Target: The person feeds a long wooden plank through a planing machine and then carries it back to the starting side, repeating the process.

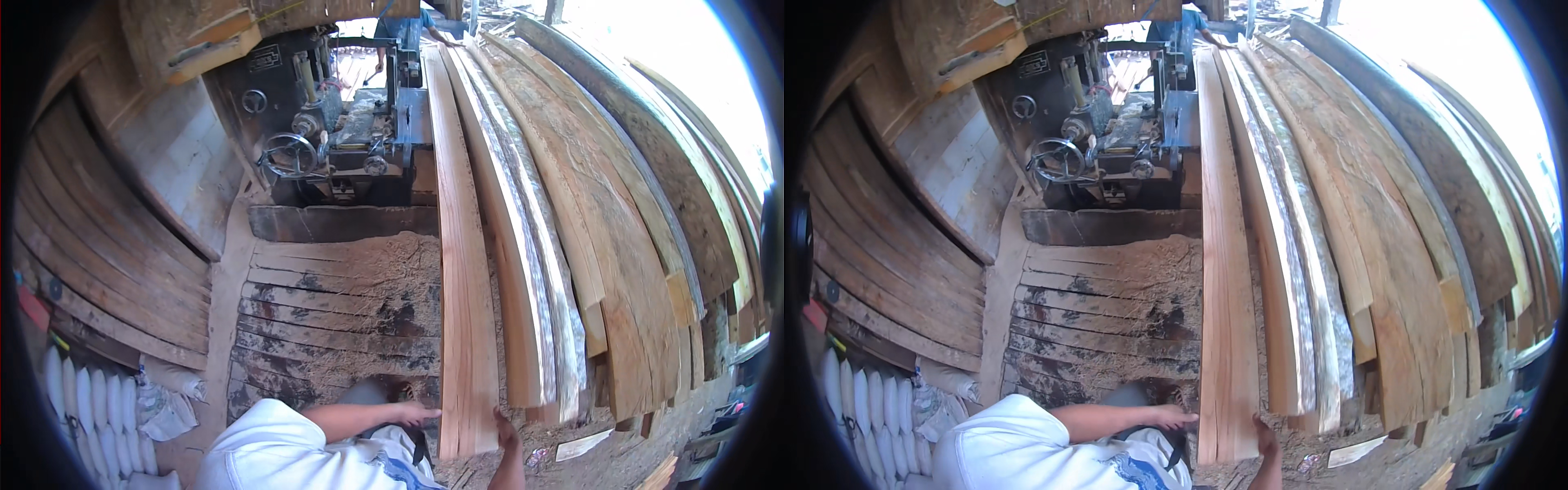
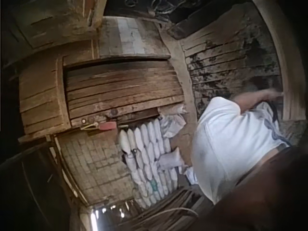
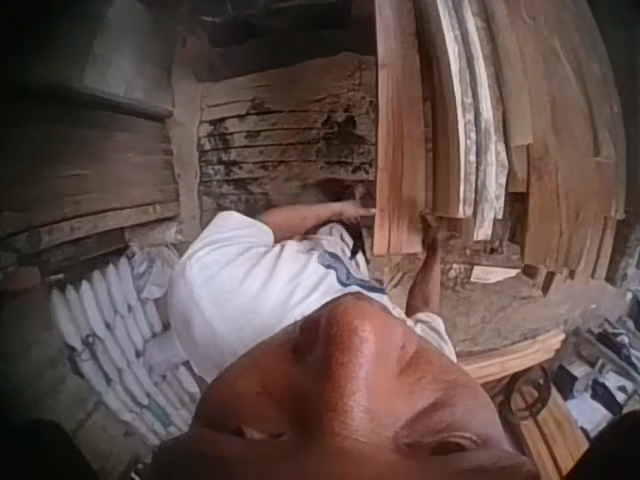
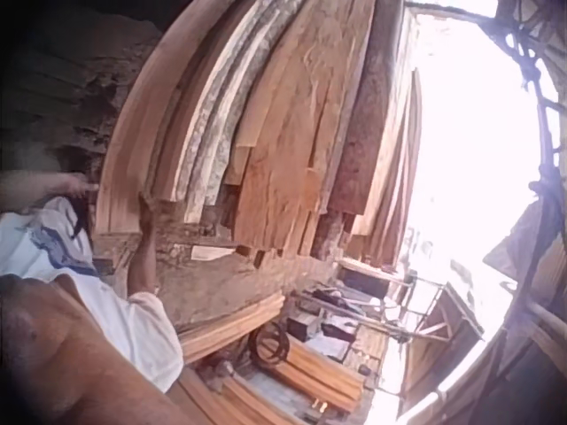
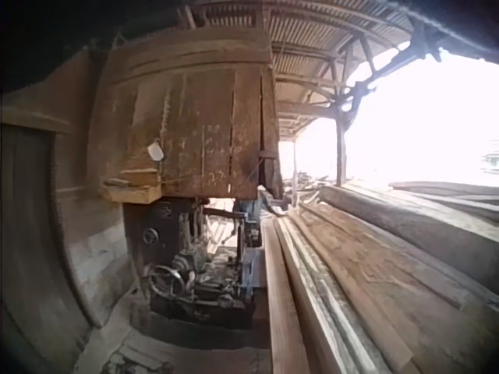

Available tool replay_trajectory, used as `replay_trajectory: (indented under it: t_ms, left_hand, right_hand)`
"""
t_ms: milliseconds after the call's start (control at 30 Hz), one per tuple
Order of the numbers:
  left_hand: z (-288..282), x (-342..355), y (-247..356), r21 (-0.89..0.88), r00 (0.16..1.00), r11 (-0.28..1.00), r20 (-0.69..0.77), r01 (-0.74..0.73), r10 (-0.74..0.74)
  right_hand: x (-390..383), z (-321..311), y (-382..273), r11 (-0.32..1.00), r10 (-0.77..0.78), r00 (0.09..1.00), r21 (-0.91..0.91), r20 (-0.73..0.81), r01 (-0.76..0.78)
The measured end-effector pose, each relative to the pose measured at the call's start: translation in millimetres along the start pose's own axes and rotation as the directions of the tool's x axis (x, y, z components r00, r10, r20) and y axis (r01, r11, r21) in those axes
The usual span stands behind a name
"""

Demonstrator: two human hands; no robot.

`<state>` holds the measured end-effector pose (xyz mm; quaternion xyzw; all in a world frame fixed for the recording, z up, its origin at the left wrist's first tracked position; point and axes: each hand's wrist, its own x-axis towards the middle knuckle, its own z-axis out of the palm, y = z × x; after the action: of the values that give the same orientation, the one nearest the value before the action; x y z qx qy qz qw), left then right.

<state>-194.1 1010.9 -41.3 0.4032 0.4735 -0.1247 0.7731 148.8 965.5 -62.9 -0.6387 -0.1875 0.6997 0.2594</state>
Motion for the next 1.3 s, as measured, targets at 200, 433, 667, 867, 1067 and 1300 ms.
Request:
replay_trajectory:
  t_ms: [200, 433, 667, 867, 1067, 1300]
  left_hand:
    - [166, -6, -22, -0.622, 0.839, 0.641, -0.54, -0.45, 0.066]
    - [209, -29, -89, -0.593, 0.793, 0.623, -0.605, -0.51, 0.074]
    - [353, 8, -299, -0.458, 0.688, 0.729, -0.725, -0.508, 0.024]
    - [524, -8, -368, -0.621, 0.773, 0.569, -0.634, -0.539, 0.04]
    - [731, -85, -400, -0.652, 0.778, 0.522, -0.627, -0.55, 0.037]
    - [908, -116, -482, -0.61, 0.735, 0.575, -0.678, -0.546, -0.021]
  right_hand:
    - [-53, 69, -47, 0.901, -0.048, 0.999, -0.433, -0.015, 0.037]
    - [-67, 74, 39, 0.97, -0.062, 0.983, -0.221, 0.173, 0.1]
    - [-187, 63, 237, 0.966, -0.104, 0.983, -0.221, 0.154, 0.137]
    - [-343, -6, 396, 0.947, -0.087, 0.99, -0.3, 0.109, 0.116]
    - [-452, -88, 502, 0.995, 0.092, 0.933, -0.078, 0.348, -0.069]
    - [-455, -94, 551, 0.954, -0.268, 0.89, 0.231, 0.368, 0.191]
